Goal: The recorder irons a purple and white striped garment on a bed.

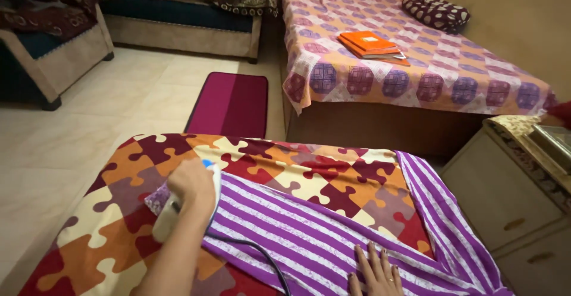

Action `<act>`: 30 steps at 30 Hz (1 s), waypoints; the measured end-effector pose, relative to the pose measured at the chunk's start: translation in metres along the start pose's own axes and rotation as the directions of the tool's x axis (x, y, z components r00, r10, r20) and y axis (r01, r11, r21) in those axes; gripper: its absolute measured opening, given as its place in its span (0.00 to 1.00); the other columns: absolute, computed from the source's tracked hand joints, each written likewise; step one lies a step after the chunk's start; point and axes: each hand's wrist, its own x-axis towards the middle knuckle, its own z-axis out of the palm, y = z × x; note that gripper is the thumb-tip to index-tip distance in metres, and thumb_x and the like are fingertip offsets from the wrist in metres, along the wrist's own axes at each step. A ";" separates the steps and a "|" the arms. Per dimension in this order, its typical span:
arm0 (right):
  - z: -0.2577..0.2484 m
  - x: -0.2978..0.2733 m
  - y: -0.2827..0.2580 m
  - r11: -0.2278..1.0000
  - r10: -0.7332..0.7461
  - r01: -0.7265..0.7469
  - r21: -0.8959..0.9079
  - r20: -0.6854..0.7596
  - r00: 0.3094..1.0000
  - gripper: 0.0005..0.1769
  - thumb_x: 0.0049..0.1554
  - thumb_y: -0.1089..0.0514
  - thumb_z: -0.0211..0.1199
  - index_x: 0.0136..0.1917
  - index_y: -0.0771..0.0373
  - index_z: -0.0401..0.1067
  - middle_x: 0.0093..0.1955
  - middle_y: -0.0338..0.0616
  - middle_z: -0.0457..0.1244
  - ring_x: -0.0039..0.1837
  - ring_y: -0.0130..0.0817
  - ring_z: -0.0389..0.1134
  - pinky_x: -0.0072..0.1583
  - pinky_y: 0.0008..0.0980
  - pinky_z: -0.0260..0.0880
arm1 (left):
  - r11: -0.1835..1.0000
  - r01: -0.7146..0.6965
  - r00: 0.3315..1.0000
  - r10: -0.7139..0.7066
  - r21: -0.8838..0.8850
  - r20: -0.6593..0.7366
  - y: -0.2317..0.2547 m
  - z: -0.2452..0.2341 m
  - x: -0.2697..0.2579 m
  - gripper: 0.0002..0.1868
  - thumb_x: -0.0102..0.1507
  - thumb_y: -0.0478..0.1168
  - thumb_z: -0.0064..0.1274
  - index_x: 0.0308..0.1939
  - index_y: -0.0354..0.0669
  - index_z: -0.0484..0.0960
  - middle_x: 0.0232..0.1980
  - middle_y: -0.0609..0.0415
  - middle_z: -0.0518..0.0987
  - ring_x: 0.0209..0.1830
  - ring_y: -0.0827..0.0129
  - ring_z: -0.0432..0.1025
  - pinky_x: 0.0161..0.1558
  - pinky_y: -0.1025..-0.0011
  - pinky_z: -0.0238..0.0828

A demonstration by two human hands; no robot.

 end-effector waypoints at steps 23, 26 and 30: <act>0.065 0.025 0.016 1.000 -0.017 0.015 -0.018 -0.118 0.993 0.47 0.48 0.27 0.61 0.78 0.28 0.54 0.85 0.39 0.44 0.81 0.50 0.45 0.77 0.66 0.43 | 0.963 -0.211 0.978 0.207 -0.167 -0.037 -0.002 -0.046 -0.009 0.25 0.57 0.66 0.62 0.32 0.49 0.88 0.30 0.55 0.84 0.29 0.68 0.81 0.29 0.71 0.76; 0.069 0.021 0.023 1.000 0.003 -0.005 -0.016 -0.135 0.991 0.47 0.45 0.27 0.62 0.77 0.26 0.56 0.84 0.37 0.45 0.81 0.49 0.47 0.77 0.66 0.45 | 0.956 -0.262 0.962 0.247 -0.136 -0.115 0.008 -0.042 -0.004 0.28 0.57 0.69 0.61 0.31 0.48 0.87 0.30 0.55 0.84 0.30 0.68 0.80 0.30 0.72 0.75; 0.076 0.025 0.021 0.996 -0.053 0.068 0.051 -0.245 0.968 0.46 0.46 0.28 0.62 0.76 0.31 0.58 0.83 0.40 0.47 0.80 0.51 0.48 0.75 0.67 0.46 | 0.991 -0.066 0.994 0.055 -0.116 -0.094 0.005 0.003 0.029 0.21 0.60 0.62 0.61 0.33 0.49 0.88 0.31 0.54 0.86 0.30 0.70 0.82 0.28 0.73 0.76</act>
